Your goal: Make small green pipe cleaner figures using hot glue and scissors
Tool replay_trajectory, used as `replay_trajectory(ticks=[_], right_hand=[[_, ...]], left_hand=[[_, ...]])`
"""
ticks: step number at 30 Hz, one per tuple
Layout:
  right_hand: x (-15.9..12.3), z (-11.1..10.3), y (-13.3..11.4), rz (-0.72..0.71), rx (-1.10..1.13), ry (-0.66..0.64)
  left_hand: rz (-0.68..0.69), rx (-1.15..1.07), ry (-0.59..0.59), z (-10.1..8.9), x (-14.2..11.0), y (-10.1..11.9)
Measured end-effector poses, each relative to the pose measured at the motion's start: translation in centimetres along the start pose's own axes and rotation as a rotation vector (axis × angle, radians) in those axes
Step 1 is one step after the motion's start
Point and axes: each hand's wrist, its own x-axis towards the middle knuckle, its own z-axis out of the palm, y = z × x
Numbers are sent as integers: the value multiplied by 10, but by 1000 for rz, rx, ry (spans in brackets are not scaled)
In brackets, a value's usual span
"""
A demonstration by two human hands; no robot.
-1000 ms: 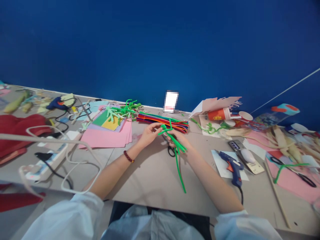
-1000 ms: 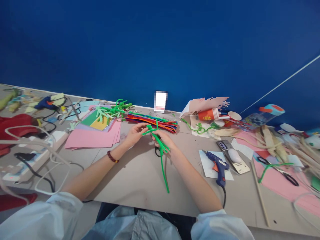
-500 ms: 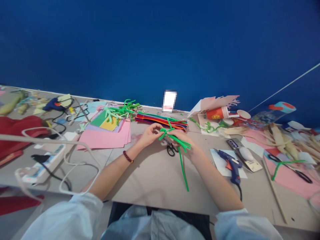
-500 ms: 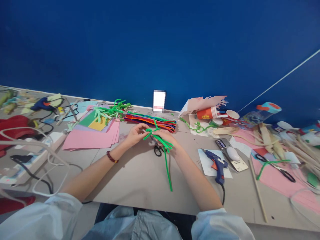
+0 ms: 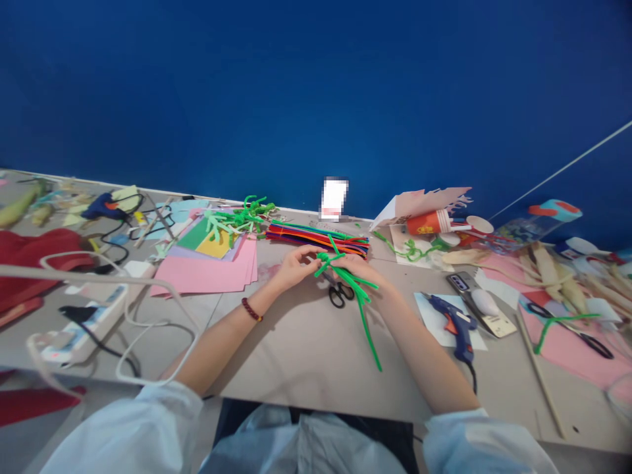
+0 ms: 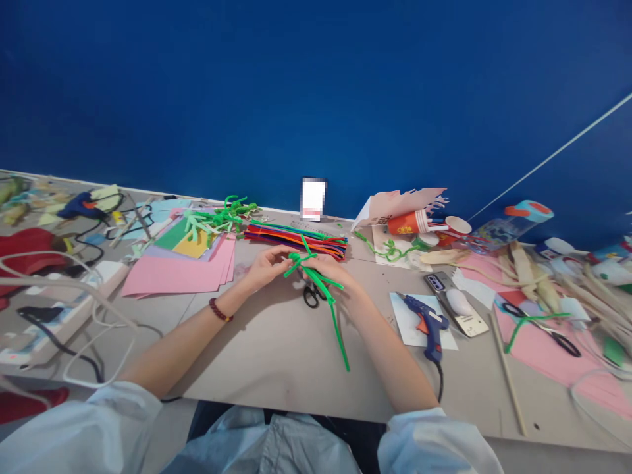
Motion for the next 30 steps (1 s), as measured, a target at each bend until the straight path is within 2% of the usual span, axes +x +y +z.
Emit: replay_trajectory(ticks=[7,13,23,26,30], right_hand=[[0,-4,4,1,-63,-49],[-3,-1,0,36,-31,-2],[-4,-2,-1,11,-54,19],[-3,-9,1,10,-123,5],[-4,-20,-1,-32,-219,-98]], left_hand=[[19,72,-2,1,0,3],[16,57,9,0,1,0],[39,86,-5,0,0,-3],[-5,-7,-41,-2,1,-2],[-26,-99,-151,-6,4,1]])
